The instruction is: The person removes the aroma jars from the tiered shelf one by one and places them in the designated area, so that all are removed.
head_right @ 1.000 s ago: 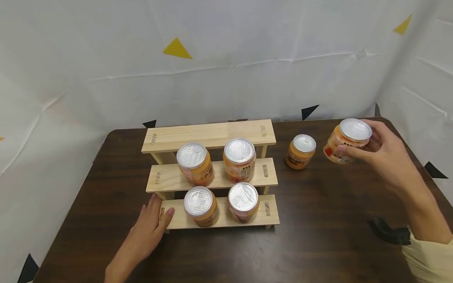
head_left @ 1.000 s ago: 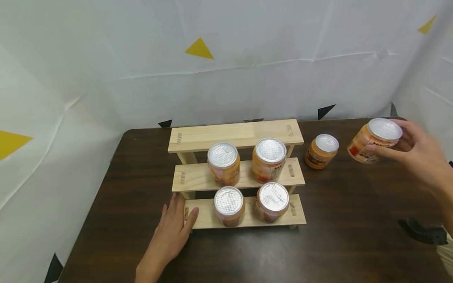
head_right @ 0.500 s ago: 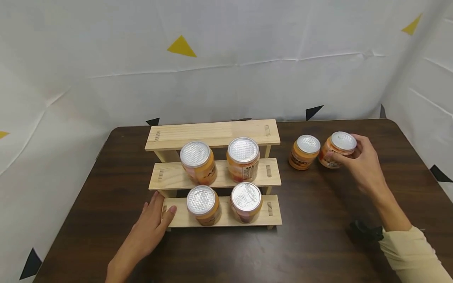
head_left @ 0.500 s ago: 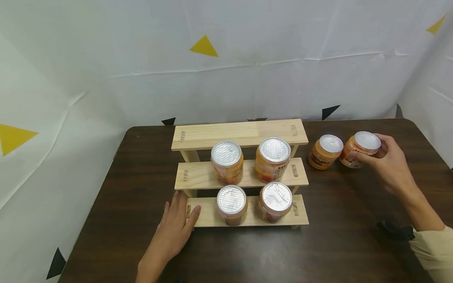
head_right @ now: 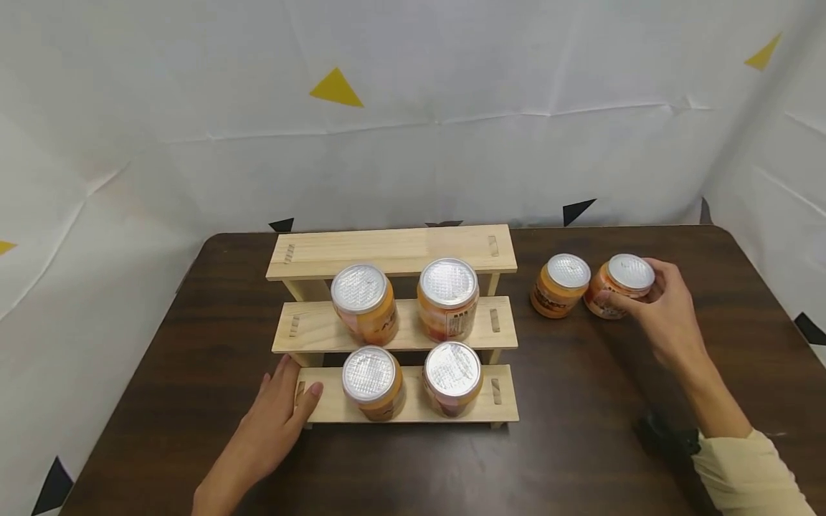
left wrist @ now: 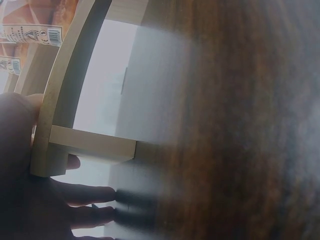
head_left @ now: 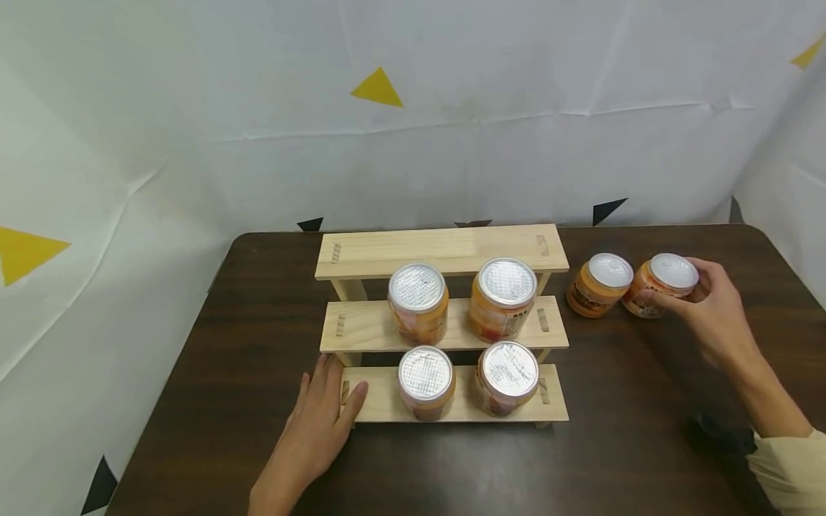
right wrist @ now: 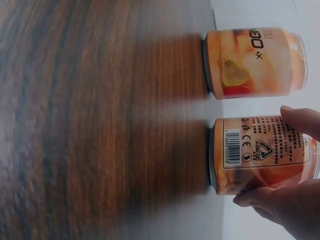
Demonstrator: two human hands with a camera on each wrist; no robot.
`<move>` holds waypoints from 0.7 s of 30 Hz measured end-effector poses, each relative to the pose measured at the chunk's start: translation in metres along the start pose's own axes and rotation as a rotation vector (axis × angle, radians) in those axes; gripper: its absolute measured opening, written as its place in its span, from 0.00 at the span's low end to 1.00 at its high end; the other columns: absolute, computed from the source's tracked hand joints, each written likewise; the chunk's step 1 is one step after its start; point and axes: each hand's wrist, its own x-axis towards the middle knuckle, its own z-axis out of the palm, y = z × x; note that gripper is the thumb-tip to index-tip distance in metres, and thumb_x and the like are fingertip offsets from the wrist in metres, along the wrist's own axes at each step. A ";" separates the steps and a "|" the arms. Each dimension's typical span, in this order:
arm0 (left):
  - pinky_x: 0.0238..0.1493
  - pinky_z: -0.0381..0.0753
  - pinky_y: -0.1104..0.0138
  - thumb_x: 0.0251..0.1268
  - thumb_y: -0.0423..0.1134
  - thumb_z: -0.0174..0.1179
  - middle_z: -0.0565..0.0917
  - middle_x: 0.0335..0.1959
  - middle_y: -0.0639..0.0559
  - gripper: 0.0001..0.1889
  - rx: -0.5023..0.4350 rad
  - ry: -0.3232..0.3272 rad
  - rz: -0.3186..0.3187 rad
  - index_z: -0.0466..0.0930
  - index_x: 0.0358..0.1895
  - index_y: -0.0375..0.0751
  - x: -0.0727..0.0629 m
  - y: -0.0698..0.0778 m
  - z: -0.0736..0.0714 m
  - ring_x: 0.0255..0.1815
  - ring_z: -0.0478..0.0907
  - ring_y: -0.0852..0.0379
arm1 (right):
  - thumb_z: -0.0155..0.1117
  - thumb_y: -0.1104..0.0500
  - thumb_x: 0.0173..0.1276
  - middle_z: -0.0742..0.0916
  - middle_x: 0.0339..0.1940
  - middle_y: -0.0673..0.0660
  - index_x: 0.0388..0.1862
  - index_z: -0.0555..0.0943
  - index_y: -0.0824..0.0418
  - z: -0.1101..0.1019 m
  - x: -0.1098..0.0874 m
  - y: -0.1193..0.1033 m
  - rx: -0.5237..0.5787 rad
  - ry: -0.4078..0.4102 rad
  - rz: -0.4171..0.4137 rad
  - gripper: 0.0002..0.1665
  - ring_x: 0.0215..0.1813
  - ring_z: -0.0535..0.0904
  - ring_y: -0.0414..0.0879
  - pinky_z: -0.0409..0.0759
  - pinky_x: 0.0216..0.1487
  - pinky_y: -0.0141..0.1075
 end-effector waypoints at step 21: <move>0.82 0.46 0.23 0.91 0.59 0.47 0.62 0.86 0.29 0.38 -0.037 0.064 0.056 0.57 0.85 0.33 0.001 -0.008 0.009 0.89 0.49 0.23 | 0.53 0.81 0.81 0.86 0.74 0.55 0.84 0.68 0.67 -0.008 -0.050 -0.105 0.536 -0.351 -0.293 0.36 0.73 0.83 0.40 0.79 0.67 0.22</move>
